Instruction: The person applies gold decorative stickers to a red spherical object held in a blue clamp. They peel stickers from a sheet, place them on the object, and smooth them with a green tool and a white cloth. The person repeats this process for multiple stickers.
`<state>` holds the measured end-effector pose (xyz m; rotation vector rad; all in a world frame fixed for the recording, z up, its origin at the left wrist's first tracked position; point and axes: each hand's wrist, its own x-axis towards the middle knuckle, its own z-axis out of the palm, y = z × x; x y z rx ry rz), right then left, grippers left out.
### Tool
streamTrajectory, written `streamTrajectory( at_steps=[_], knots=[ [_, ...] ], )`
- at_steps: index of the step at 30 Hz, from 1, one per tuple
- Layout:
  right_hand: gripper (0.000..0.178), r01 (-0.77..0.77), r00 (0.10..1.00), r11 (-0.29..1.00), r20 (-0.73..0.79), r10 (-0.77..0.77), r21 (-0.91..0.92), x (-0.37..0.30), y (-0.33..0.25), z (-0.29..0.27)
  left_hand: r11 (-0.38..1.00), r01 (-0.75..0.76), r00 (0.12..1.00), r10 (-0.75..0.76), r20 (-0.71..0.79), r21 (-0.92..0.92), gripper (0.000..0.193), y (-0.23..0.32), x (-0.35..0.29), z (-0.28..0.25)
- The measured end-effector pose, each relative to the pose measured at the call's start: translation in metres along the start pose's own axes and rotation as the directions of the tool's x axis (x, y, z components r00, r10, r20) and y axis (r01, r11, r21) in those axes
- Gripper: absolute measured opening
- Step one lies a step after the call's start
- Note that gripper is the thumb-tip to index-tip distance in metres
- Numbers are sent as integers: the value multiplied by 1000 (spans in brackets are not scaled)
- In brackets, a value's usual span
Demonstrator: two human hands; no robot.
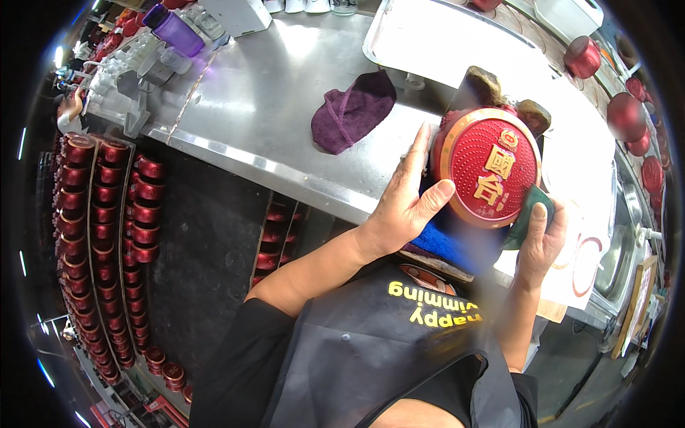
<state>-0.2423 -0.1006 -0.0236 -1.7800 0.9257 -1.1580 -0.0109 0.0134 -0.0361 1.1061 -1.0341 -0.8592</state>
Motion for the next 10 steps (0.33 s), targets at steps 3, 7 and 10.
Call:
streamTrajectory(
  at_steps=[3, 7, 10],
  knots=[
    [23, -12, 1000, 1000, 2, 12, 6, 0, 0, -1, 999, 17, 1000, -16, 19, -39, 83, -1, 2, -2],
    [23, 17, 1000, 998, -11, -18, -63, 1, 0, -1, 996, 15, 999, -12, 30, -92, 85, -2, 3, -4],
    [24, -8, 1000, 1000, -7, 8, -13, 0, 2, -1, 998, 0, 999, 2, 32, -57, 88, -1, 2, -4]
  ],
)
